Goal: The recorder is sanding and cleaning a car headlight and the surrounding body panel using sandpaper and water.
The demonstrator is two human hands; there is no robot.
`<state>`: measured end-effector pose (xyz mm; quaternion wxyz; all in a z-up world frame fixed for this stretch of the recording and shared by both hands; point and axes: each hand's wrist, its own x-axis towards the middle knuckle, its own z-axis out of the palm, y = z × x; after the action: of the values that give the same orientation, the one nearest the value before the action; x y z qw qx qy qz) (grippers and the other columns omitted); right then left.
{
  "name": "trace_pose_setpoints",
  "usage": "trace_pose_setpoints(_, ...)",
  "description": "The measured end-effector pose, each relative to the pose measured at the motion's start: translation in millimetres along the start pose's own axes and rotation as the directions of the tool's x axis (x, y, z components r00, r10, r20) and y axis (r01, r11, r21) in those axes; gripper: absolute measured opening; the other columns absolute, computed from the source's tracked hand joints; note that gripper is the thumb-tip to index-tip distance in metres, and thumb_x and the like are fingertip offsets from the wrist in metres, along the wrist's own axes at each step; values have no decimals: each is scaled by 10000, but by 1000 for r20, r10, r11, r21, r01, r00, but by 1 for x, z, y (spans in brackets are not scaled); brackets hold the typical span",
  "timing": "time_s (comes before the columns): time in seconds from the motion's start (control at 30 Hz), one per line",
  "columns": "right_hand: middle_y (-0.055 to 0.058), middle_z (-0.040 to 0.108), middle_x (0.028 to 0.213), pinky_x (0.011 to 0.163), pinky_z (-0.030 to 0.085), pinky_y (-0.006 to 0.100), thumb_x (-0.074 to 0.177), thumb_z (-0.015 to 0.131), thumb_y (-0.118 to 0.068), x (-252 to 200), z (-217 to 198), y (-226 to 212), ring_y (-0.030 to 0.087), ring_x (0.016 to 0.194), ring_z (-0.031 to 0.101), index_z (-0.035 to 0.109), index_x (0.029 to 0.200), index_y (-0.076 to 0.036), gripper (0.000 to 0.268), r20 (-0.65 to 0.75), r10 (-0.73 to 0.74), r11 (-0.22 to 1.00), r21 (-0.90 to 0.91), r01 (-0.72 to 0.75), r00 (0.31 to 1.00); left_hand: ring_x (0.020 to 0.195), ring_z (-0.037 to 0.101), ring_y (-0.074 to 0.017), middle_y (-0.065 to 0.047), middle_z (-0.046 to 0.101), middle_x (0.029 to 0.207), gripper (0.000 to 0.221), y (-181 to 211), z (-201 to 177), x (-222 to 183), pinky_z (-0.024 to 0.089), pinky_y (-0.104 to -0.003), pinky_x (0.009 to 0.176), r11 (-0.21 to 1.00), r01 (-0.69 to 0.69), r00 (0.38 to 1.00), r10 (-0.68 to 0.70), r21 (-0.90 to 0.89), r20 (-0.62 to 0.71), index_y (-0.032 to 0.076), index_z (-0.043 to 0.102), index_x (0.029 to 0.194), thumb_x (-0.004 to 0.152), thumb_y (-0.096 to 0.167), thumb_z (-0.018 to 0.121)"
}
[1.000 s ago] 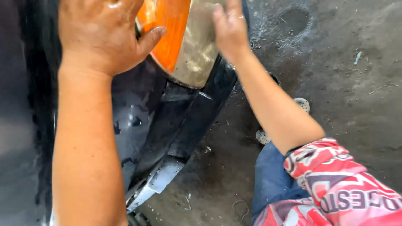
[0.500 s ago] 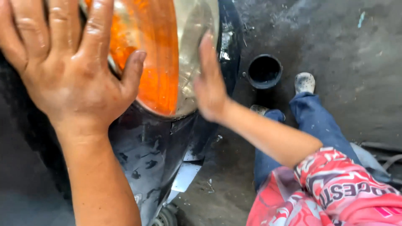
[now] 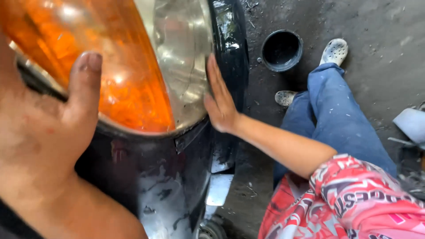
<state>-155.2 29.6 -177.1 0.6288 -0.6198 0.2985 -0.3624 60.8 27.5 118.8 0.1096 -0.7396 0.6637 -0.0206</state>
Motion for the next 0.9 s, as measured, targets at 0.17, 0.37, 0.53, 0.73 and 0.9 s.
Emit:
trace_pose_setpoints(0.17,92,188,1767,1348,119,327,1212,356,-245,63,-10,63,232,1625,143,181,1686,-105,524,-58,106,994,-10,-107,993,428,555,-291,-96,566,531,377,-17,17,1,474,-411,418,753,-303,933,110,584,343,36,705,931,1079,364,593)
trace_pose_setpoints(0.37,151,131,1763,1392,123,406,1103,364,-213,-15,-4,6,294,1667,138,108,1684,-71,651,-54,57,996,-60,-60,997,775,694,-210,-136,724,963,399,-17,22,-5,525,-308,692,992,97,992,-89,-84,92,-63,679,1088,1155,301,528)
trace_pose_setpoints(0.53,86,159,1766,1352,137,344,1181,426,-173,61,-8,75,228,1617,150,167,1685,-95,572,-81,51,999,-5,-52,995,1062,722,-195,-153,740,1192,352,-5,24,13,606,-312,942,830,196,978,-127,-522,166,-97,643,1285,1184,202,487)
trace_pose_setpoints(0.73,109,84,1784,1358,123,389,1171,306,-406,-39,-2,11,283,1693,101,77,1699,-92,656,3,-19,999,32,19,1000,1061,677,-223,-176,694,1157,281,14,16,32,577,-364,924,842,194,975,-109,-503,194,-80,627,1307,1305,171,502)
trace_pose_setpoints(0.9,99,85,1771,1355,115,372,1176,305,-435,39,-5,79,252,1649,99,66,1694,-115,654,-40,-50,997,-62,47,998,1063,680,-197,-146,686,1216,326,16,12,35,577,-346,900,811,241,954,-99,-533,282,-56,590,1363,1285,202,406)
